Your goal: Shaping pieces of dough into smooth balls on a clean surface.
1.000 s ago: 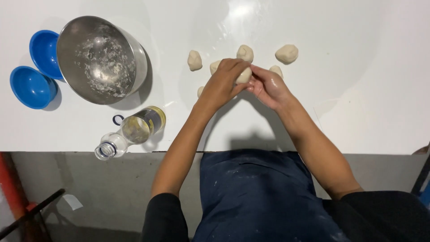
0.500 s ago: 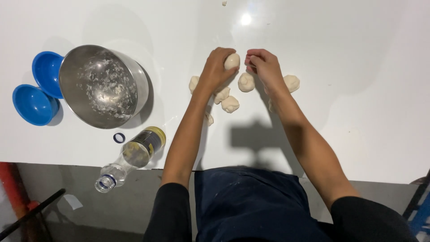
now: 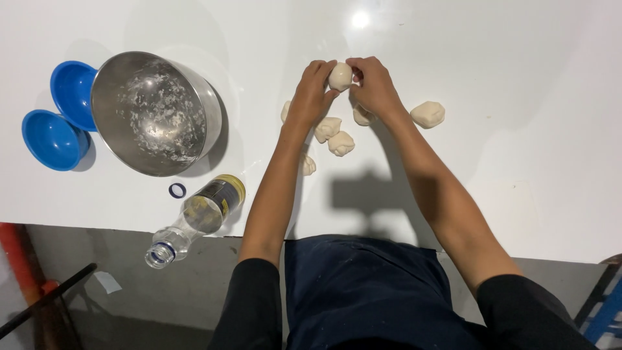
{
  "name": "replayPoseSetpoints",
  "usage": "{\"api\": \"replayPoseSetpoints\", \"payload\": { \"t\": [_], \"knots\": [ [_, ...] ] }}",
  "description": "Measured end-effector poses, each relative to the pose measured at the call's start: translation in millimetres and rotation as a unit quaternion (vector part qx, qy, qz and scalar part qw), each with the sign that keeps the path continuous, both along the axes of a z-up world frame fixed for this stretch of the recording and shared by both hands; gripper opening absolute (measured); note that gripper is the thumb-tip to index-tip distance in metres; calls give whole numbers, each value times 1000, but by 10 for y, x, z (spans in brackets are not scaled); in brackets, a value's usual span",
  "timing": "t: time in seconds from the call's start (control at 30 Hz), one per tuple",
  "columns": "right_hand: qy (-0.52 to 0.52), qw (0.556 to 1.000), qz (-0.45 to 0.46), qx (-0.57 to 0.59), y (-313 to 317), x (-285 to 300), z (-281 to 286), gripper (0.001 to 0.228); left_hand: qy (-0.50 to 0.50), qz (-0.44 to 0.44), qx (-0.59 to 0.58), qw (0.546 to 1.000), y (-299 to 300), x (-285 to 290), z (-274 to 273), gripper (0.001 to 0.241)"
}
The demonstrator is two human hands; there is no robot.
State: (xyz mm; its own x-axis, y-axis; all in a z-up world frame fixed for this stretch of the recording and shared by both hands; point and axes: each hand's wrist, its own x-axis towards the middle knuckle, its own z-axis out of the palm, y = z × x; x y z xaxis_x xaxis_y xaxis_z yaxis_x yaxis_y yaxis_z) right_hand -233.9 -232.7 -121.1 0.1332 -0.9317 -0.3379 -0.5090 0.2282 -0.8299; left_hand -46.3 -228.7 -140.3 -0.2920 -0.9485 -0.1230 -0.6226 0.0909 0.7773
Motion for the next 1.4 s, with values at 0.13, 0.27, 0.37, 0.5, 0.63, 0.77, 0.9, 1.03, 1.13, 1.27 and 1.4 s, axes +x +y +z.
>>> {"api": "replayPoseSetpoints", "payload": {
  "t": [0.13, 0.27, 0.37, 0.5, 0.63, 0.77, 0.9, 1.03, 1.13, 1.27, 1.4],
  "knots": [
    [19, 999, 34, 3, 38, -2, 157, 60, 47, -5, 19, 999, 25, -10, 180, 69],
    [54, 996, 41, -53, 48, -9, 84, 50, 35, 4, -21, 999, 50, -16, -40, 59],
    [77, 993, 50, -73, 68, -2, 25, 45, 36, 7, -34, 999, 92, -32, 114, 66],
    [128, 989, 62, -42, 23, 7, 126, 47, 24, -20, -39, 999, 56, -4, 19, 69],
    [87, 992, 44, -82, 204, -139, 318, 60, 29, -15, -50, 998, 138, 41, 434, 70],
    [23, 990, -113, -82, 784, -520, 503, 51, 109, 155, 34, 981, 470, 297, 848, 54],
    [79, 990, -107, -43, 1776, -759, 785, 35, 88, 199, -17, 976, 1228, 736, 907, 34],
    [41, 993, -106, 15, 2441, -582, 556, 36, 61, 216, 11, 974, 1845, 988, 889, 34],
    [36, 996, -77, 14, 2522, -187, 478, 38, 5, 215, 40, 976, 2100, 1054, 787, 32],
    [6, 999, -41, 22, 2417, 359, 590, 38, -20, 63, 13, 998, 2067, 963, 475, 70],
    [-20, 997, -68, 43, 2606, 762, 513, 40, -95, -67, -60, 991, 1869, 876, 190, 89]
  ]
}}
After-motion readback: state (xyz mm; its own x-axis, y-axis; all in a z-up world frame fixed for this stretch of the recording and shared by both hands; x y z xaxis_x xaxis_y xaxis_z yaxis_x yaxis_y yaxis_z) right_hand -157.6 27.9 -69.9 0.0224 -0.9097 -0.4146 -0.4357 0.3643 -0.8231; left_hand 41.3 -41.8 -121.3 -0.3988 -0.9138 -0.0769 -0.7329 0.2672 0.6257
